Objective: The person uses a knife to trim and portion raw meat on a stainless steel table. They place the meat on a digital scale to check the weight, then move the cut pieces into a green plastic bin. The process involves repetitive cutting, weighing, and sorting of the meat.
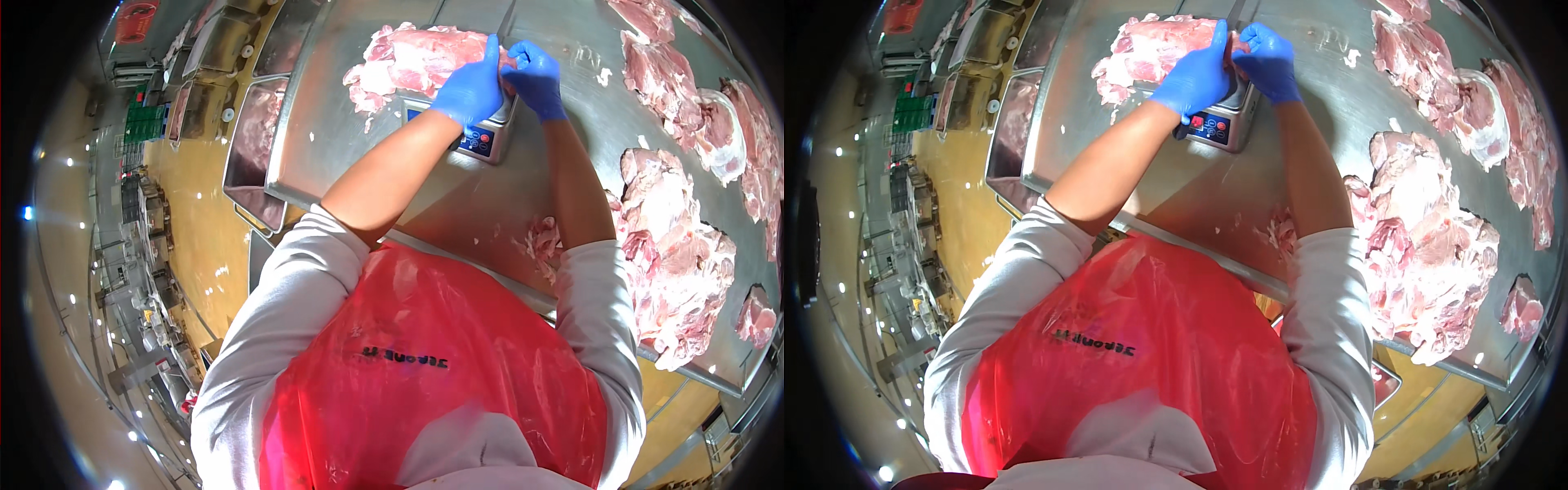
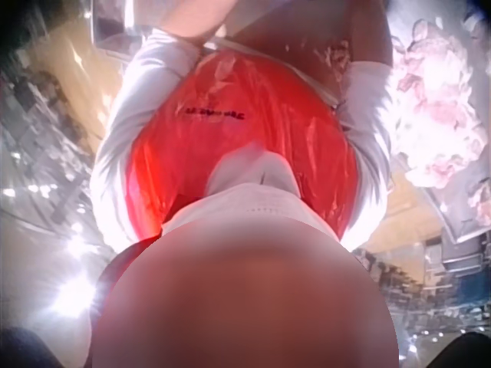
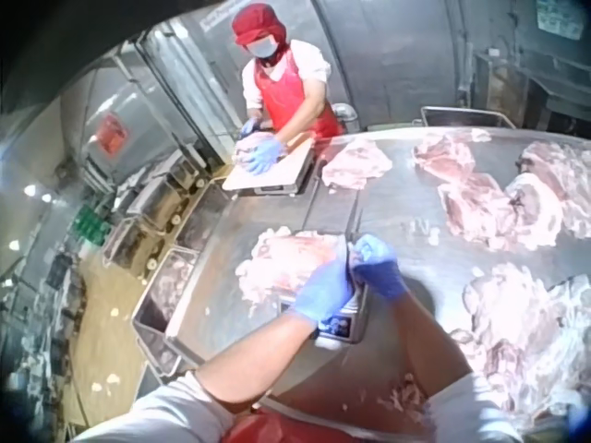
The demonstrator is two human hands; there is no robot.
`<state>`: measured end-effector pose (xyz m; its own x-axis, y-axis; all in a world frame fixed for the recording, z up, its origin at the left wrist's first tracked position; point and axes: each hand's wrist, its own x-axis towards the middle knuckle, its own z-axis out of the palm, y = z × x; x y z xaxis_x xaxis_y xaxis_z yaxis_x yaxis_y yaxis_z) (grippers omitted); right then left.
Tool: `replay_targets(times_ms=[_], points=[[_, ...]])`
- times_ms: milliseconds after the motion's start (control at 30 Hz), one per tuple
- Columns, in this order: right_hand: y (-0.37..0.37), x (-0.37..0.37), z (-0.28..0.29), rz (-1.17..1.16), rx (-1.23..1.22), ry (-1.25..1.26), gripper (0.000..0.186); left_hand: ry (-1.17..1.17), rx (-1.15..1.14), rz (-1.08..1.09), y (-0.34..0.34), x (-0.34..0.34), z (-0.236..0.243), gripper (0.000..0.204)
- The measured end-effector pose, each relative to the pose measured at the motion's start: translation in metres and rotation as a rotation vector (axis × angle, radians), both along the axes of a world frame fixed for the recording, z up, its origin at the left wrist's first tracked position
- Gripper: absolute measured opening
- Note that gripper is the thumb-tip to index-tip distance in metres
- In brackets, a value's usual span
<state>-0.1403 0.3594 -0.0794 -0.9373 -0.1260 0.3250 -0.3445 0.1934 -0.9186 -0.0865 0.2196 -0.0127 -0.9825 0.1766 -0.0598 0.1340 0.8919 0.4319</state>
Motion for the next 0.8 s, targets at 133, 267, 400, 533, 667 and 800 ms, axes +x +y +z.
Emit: replay_targets(times_ms=[133, 267, 400, 533, 667, 800], points=[[0.000, -0.013, -0.014, -0.094, 0.115, 0.044, 0.018, -0.072, -0.068, -0.039, -0.005, 0.047, 0.001, 0.078], [0.004, -0.023, -0.024, -0.154, 0.161, 0.104, 0.023, -0.226, 0.023, -0.061, -0.028, 0.105, 0.016, 0.081], [0.032, -0.035, -0.036, -0.111, 0.098, 0.139, 0.036, -0.383, 0.119, -0.128, -0.046, 0.152, 0.077, 0.081], [0.045, -0.034, -0.037, 0.235, -0.169, -0.124, 0.042, -0.391, 0.207, 0.022, -0.049, 0.145, 0.114, 0.081], [0.040, -0.015, -0.033, 0.178, -0.111, -0.119, 0.038, -0.280, 0.290, 0.048, -0.041, 0.104, 0.104, 0.078], [0.094, 0.022, -0.042, 0.275, -0.333, -0.575, 0.034, -0.295, 0.498, 0.139, -0.064, 0.099, 0.116, 0.075]])
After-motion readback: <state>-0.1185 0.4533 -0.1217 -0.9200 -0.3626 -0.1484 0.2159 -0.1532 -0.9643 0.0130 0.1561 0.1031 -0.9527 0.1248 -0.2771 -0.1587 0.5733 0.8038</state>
